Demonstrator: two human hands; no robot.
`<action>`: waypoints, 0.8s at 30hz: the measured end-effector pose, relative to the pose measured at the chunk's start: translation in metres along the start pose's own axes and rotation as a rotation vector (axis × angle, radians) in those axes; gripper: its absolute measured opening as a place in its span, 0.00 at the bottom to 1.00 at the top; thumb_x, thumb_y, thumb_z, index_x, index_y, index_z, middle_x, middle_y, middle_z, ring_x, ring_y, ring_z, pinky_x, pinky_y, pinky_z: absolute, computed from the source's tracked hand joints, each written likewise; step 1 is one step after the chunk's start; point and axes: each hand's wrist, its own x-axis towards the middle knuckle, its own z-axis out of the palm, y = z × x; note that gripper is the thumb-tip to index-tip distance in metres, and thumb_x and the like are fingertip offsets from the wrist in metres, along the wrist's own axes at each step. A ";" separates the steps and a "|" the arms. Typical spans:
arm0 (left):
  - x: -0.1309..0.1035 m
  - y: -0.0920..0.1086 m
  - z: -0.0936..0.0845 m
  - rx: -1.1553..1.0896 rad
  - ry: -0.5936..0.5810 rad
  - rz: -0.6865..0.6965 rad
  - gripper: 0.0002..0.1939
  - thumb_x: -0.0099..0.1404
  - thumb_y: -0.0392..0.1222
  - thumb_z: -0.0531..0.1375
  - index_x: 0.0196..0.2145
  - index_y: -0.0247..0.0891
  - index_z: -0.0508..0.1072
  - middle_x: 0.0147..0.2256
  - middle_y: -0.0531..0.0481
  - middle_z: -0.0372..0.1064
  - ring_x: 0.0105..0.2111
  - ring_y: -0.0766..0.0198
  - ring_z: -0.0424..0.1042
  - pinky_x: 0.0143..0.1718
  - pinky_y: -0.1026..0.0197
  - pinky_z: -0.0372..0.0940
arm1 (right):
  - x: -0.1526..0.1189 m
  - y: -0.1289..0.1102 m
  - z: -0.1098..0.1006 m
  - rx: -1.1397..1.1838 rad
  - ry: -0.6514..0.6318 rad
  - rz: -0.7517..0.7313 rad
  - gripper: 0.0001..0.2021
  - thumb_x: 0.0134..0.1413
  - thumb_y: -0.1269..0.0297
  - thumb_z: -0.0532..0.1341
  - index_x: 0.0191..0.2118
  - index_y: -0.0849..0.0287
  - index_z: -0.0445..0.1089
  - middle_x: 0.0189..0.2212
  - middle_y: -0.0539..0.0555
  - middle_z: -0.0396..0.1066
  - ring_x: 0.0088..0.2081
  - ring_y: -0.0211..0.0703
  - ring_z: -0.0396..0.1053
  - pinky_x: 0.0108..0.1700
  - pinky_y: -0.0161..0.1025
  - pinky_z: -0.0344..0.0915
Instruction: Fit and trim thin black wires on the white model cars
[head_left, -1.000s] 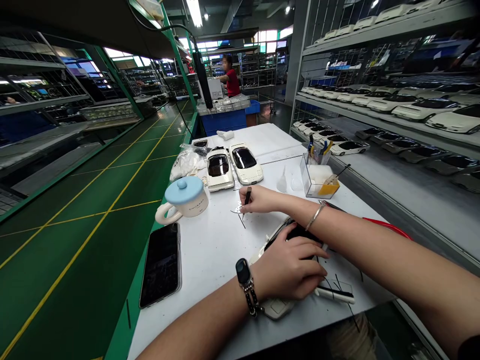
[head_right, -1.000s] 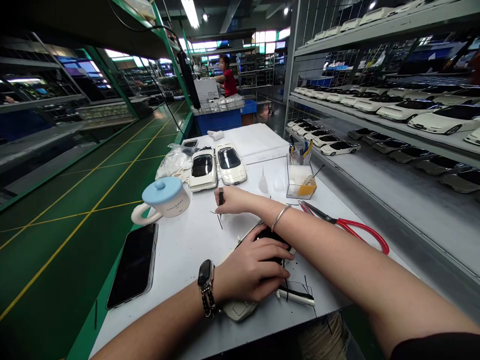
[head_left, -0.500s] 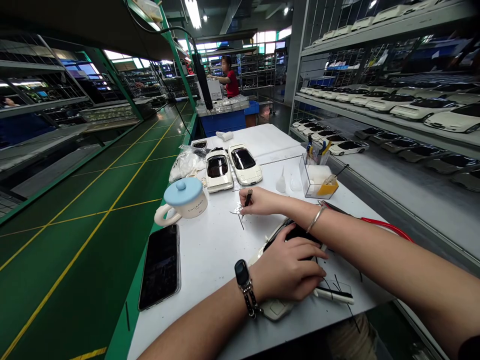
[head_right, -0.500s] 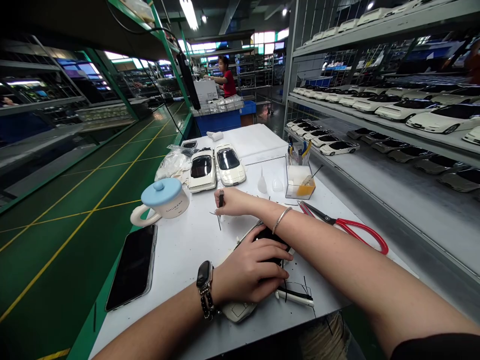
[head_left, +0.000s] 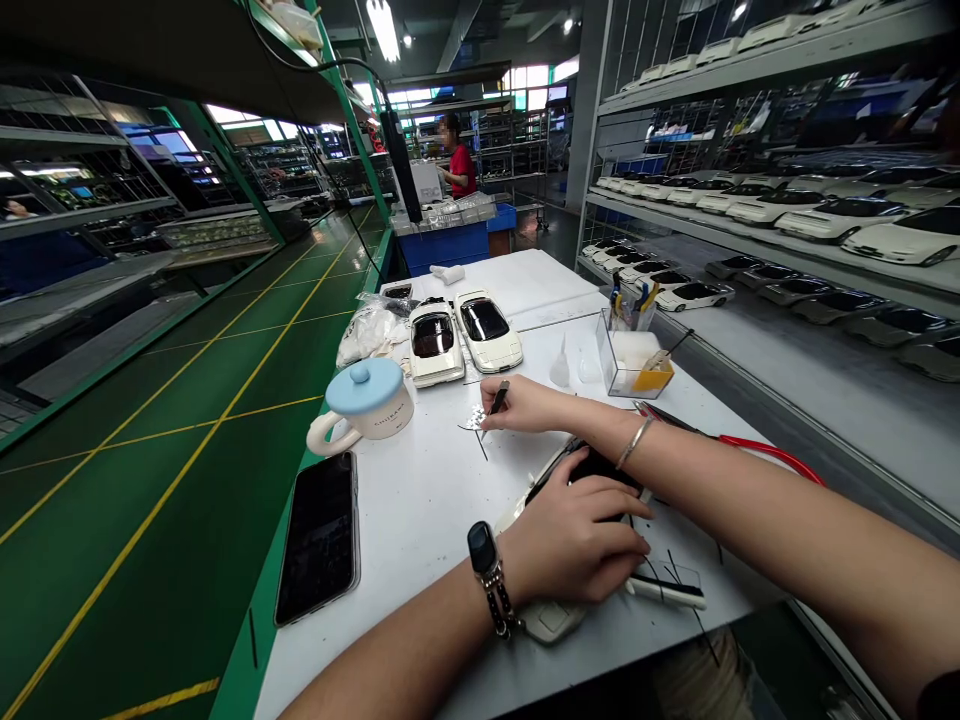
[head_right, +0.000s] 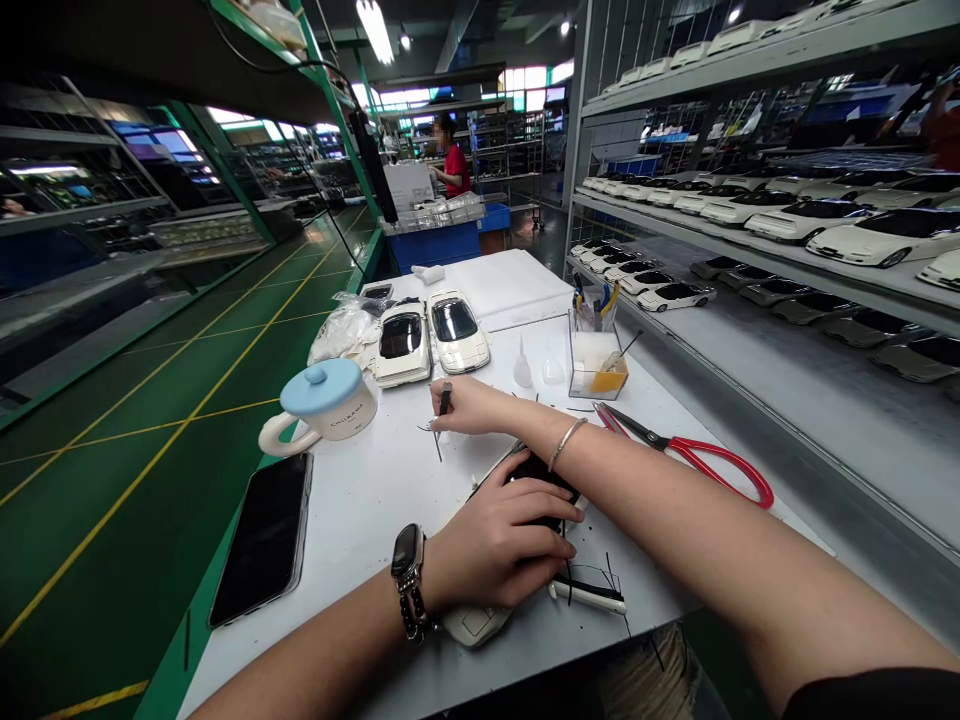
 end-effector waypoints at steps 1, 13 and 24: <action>0.000 0.000 0.000 0.001 0.010 0.005 0.08 0.63 0.38 0.54 0.33 0.41 0.74 0.44 0.52 0.75 0.49 0.63 0.69 0.63 0.47 0.40 | 0.000 -0.001 0.001 -0.004 -0.001 -0.003 0.10 0.45 0.65 0.65 0.28 0.58 0.61 0.24 0.47 0.66 0.26 0.35 0.62 0.29 0.33 0.56; 0.000 0.001 0.000 0.008 0.031 0.009 0.08 0.63 0.37 0.54 0.33 0.40 0.74 0.44 0.53 0.75 0.49 0.63 0.69 0.63 0.48 0.40 | -0.003 0.007 -0.009 -0.072 0.085 -0.021 0.10 0.45 0.68 0.63 0.26 0.58 0.59 0.23 0.46 0.64 0.27 0.35 0.61 0.30 0.34 0.54; 0.000 0.000 0.001 0.002 0.025 0.011 0.09 0.63 0.37 0.54 0.32 0.40 0.74 0.43 0.52 0.75 0.48 0.63 0.69 0.63 0.48 0.40 | 0.000 0.003 -0.001 -0.107 0.148 0.045 0.09 0.42 0.69 0.59 0.23 0.57 0.55 0.19 0.44 0.58 0.22 0.34 0.55 0.25 0.33 0.49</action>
